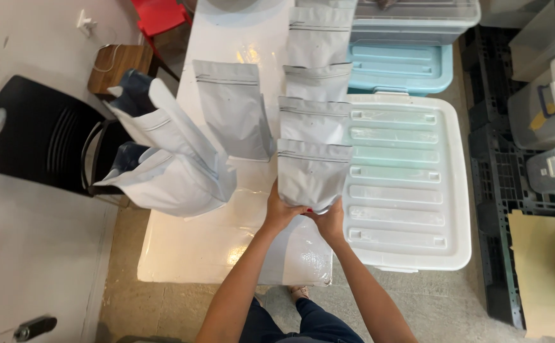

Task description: Sealing coffee bags using an impulse sealer and organizing them on a table

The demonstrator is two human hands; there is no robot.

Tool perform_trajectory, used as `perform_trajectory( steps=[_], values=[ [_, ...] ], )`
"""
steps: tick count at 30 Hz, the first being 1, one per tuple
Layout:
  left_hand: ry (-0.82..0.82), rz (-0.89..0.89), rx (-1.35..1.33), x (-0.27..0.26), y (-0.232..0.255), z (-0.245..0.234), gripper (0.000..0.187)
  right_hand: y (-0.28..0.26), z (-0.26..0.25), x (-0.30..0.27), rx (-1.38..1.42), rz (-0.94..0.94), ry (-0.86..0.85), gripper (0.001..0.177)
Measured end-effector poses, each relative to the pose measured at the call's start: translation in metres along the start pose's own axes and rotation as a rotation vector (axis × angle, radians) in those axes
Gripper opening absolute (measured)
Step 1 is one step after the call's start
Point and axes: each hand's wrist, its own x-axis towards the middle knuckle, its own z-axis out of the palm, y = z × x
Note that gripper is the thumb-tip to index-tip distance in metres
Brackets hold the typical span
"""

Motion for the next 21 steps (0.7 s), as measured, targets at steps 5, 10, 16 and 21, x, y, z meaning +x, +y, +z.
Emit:
perform_trajectory(
  steps=[5, 10, 16, 21],
  values=[
    [0.075, -0.038, 0.066, -0.018, -0.025, -0.006, 0.112, 0.043, 0.024, -0.026, 0.063, 0.094, 0.22, 0.105],
    [0.126, -0.125, 0.142, -0.059, -0.082, -0.031, 0.079, 0.063, 0.052, -0.086, 0.007, 0.221, 0.166, 0.064],
    [0.349, -0.164, 0.108, -0.1, -0.084, -0.092, 0.028, -0.049, 0.086, -0.095, 0.107, 0.108, -0.266, 0.023],
    [0.605, -0.273, -0.145, -0.105, -0.08, -0.139, 0.009, -0.116, 0.12, -0.069, 0.127, -0.311, -0.327, 0.023]
  ],
)
